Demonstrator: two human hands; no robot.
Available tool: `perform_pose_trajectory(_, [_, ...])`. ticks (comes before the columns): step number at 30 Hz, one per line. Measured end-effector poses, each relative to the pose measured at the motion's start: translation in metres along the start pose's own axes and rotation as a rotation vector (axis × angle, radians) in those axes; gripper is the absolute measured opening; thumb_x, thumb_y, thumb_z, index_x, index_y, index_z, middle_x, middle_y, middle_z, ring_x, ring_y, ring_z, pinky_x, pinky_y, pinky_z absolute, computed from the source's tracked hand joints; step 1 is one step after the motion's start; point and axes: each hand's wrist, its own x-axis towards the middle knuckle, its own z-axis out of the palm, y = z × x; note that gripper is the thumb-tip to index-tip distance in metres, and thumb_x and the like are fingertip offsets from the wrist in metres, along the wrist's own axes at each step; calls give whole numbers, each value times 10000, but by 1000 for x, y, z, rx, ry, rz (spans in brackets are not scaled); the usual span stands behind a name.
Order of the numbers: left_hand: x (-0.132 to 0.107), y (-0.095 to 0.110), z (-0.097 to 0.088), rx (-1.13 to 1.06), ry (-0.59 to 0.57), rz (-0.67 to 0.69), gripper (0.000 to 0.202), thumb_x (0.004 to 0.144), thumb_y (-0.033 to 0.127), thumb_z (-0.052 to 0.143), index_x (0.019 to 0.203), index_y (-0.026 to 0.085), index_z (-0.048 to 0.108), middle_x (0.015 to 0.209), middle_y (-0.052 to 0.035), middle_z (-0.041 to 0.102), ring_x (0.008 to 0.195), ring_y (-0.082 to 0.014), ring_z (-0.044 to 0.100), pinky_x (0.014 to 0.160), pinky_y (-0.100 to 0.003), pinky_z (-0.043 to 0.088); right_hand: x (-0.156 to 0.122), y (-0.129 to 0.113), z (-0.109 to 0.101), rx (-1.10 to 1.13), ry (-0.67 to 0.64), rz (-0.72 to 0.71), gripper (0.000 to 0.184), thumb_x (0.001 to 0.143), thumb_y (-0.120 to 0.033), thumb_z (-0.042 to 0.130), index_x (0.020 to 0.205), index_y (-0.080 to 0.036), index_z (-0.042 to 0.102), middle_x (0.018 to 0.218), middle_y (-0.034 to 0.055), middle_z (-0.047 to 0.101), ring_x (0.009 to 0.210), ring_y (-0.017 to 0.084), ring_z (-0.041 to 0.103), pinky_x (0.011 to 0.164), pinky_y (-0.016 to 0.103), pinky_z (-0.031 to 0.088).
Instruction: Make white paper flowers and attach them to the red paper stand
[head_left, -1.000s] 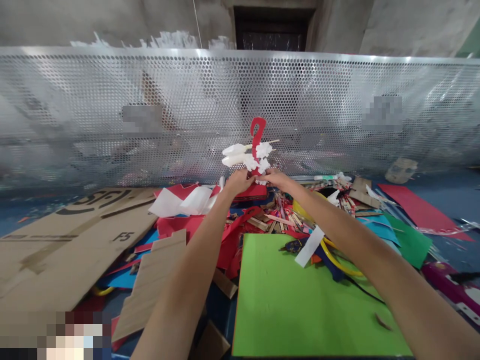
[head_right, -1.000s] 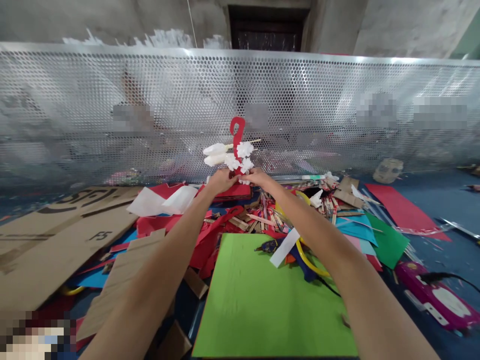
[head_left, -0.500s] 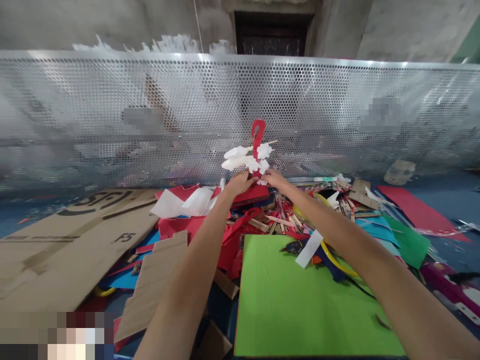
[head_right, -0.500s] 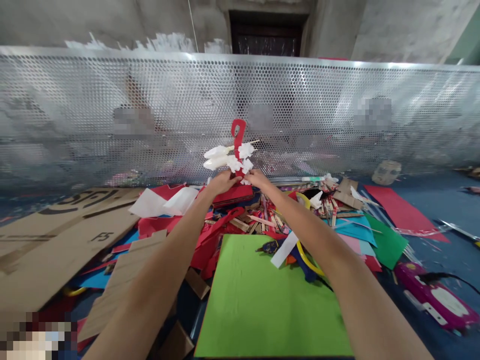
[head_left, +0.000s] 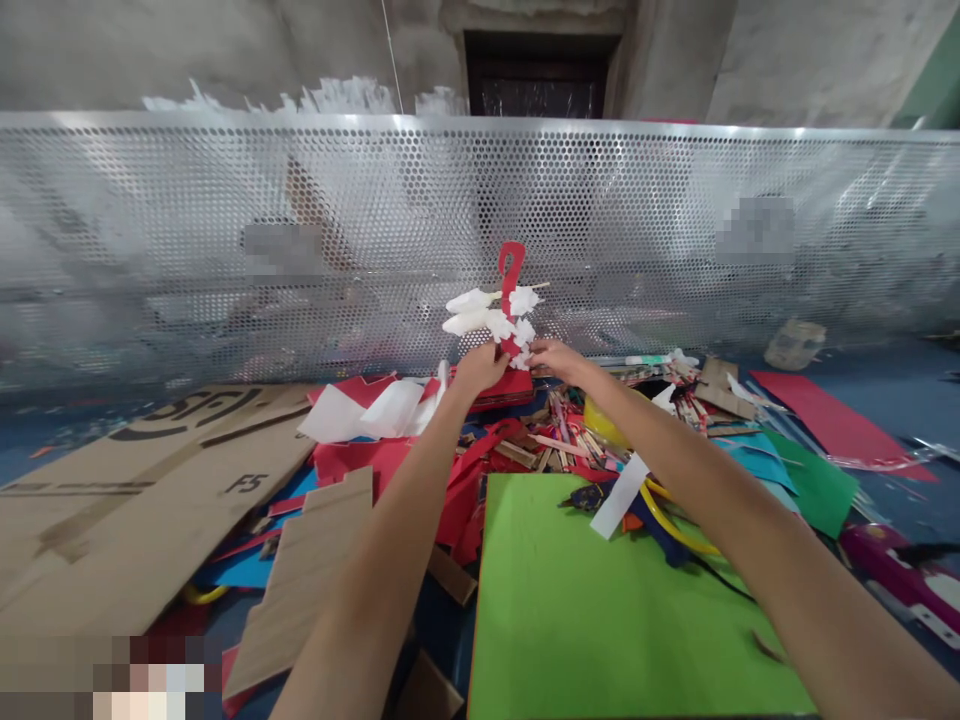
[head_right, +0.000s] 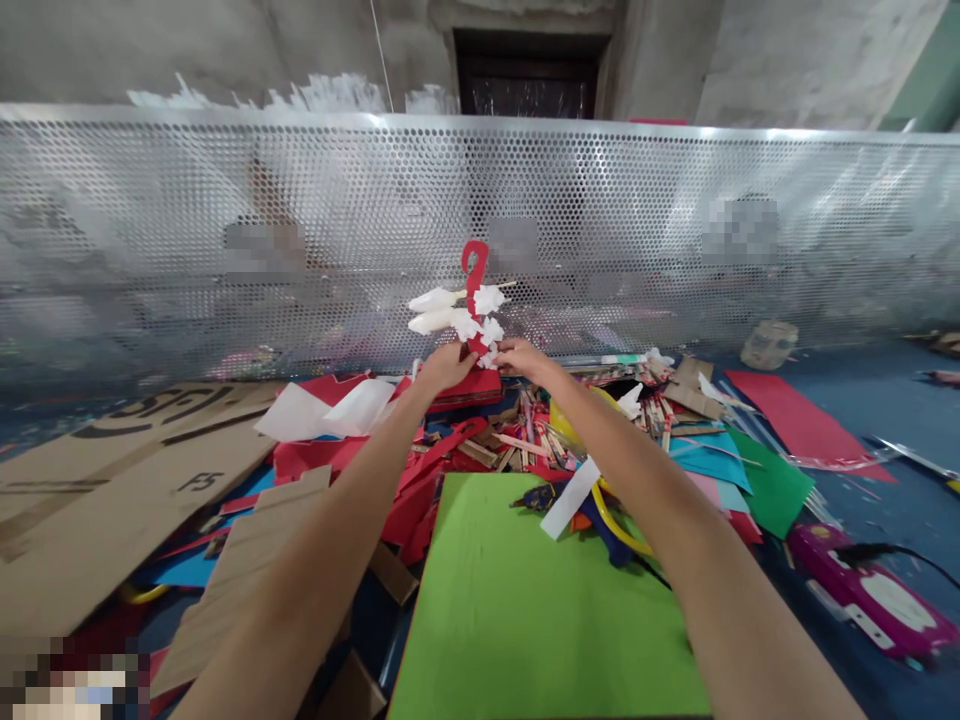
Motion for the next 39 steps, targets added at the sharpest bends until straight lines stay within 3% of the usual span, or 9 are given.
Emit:
perform_pose_trajectory(4, [-6,4,5,151,59,11,354,957,369,431,1169,111,550,1101,-197,670,1042,-270,646,907,-341,454,8,8,1,-64,84,-41,114,706,-91,704,796,-152,670,703,-10,672,594,90,597,581,193,513])
perform_pose_trajectory(10, [-6,-4,6,129,102,7,312,975,388,408,1066,147,585,1026,-154,689,969,-256,657,858,-331,468,23,14,6,-165,272,-132,115,760,-226,729,817,-141,677,717,3,671,543,82,545,512,180,463])
perform_pose_trajectory(13, [-3,-9,6,82,94,44,252,969,323,428,1054,155,595,1065,-145,683,1003,-251,643,886,-336,462,31,13,6,-222,347,-155,143,789,-267,706,822,-131,677,731,17,672,553,86,546,526,184,466])
perform_pose_trajectory(17, [-3,-14,10,-22,148,52,266,939,194,443,1185,160,537,1152,-126,667,1078,-238,619,928,-333,448,39,15,8,-292,429,-144,180,831,-266,648,952,-135,665,759,25,666,560,95,557,536,195,481])
perform_pose_trajectory(21, [-6,-14,10,-70,179,-16,223,925,216,467,1134,165,528,1003,-105,692,938,-250,652,820,-341,469,33,18,7,-369,483,-132,266,823,-153,538,1069,-127,637,798,48,680,606,130,600,560,231,506])
perform_pose_trajectory(28, [-10,-6,1,-70,109,82,96,886,235,522,922,202,605,994,-67,692,962,-221,627,864,-329,454,2,12,3,-555,367,-277,282,695,-51,504,800,-154,745,831,36,734,851,174,650,856,262,484])
perform_pose_trajectory(34, [-12,-3,0,-77,107,47,101,877,237,523,919,218,613,1023,-54,691,970,-211,622,870,-324,446,-1,9,14,-652,273,-343,377,732,-62,518,1037,-133,728,1032,54,733,860,167,643,840,256,474])
perform_pose_trajectory(39, [-10,-3,-1,-92,75,32,108,871,231,522,920,223,618,1018,-46,702,969,-210,629,853,-314,447,4,12,18,-686,310,-348,340,744,-179,628,1073,-111,675,1007,73,707,803,165,616,805,268,478])
